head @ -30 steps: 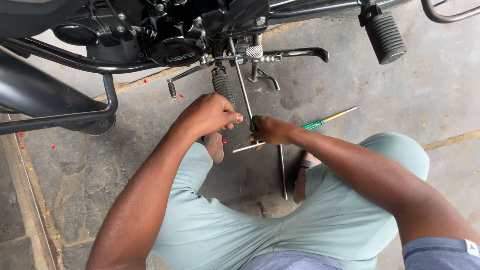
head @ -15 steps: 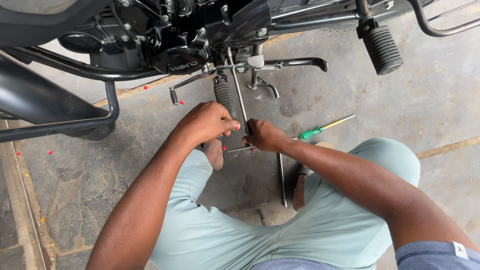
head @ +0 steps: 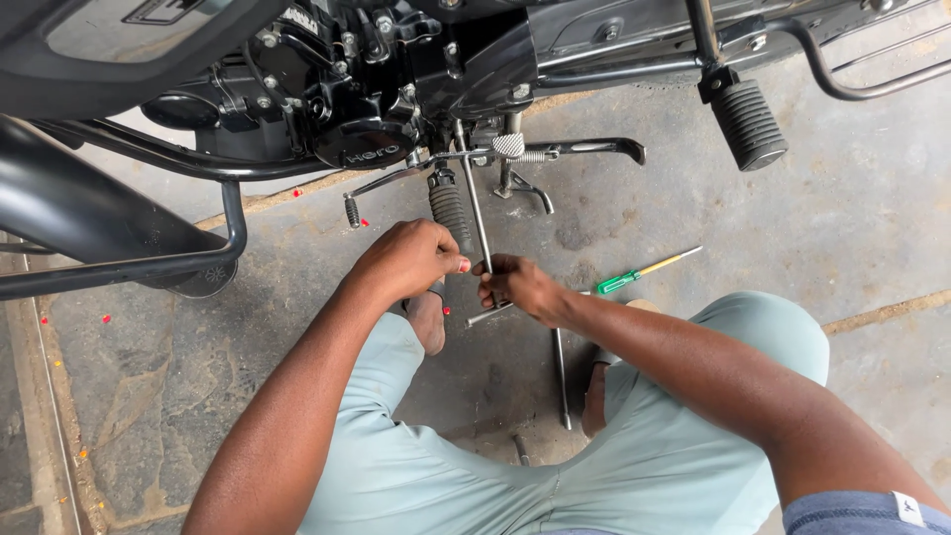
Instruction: Using various hand tools to remove and re-install a cover and adjust components on a motorcycle engine area.
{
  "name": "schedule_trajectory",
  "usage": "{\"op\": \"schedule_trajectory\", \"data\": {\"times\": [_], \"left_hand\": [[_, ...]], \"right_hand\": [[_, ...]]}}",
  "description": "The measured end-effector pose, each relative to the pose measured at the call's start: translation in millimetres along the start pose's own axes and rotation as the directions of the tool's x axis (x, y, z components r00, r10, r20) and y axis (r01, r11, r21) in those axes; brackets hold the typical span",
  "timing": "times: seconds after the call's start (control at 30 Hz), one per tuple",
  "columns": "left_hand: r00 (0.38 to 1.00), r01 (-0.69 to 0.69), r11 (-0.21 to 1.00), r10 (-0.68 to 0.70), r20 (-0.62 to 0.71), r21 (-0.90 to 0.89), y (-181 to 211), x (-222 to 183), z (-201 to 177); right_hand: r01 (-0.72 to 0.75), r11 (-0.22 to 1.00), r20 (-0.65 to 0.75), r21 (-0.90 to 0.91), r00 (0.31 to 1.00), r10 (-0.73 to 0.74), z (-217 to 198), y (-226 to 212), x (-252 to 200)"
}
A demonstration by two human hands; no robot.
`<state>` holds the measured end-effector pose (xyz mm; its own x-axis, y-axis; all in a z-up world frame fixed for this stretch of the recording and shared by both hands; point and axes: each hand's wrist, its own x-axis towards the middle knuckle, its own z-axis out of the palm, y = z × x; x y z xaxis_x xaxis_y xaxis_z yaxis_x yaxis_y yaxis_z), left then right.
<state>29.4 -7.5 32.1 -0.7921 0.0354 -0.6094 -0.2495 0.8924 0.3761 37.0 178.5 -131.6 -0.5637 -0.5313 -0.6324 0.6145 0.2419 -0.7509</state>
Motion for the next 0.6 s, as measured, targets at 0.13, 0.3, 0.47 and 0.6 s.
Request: {"op": "schedule_trajectory", "data": {"times": [0.13, 0.3, 0.47, 0.6], "left_hand": [[1.0, 0.026, 1.0, -0.026, 0.017, 0.005, 3.4, -2.3, -2.3], [1.0, -0.007, 1.0, 0.007, -0.023, -0.014, -10.1, 7.9, 2.3], [1.0, 0.013, 0.999, -0.013, -0.018, -0.04, -7.5, 8.3, 3.8], [1.0, 0.021, 0.999, -0.021, -0.02, -0.035, -6.6, 9.7, 4.2]], "right_hand": [[-0.025, 0.991, 0.035, 0.13, 0.999, 0.02, 5.4, -12.4, -6.8], [-0.032, 0.993, -0.025, 0.115, 0.999, 0.035, -4.1, -6.6, 9.3], [-0.035, 0.999, -0.104, -0.016, 0.994, 0.033, -7.1, -14.0, 10.4], [-0.026, 0.998, -0.132, -0.059, 0.991, 0.018, -4.9, -25.5, 4.7]]}}
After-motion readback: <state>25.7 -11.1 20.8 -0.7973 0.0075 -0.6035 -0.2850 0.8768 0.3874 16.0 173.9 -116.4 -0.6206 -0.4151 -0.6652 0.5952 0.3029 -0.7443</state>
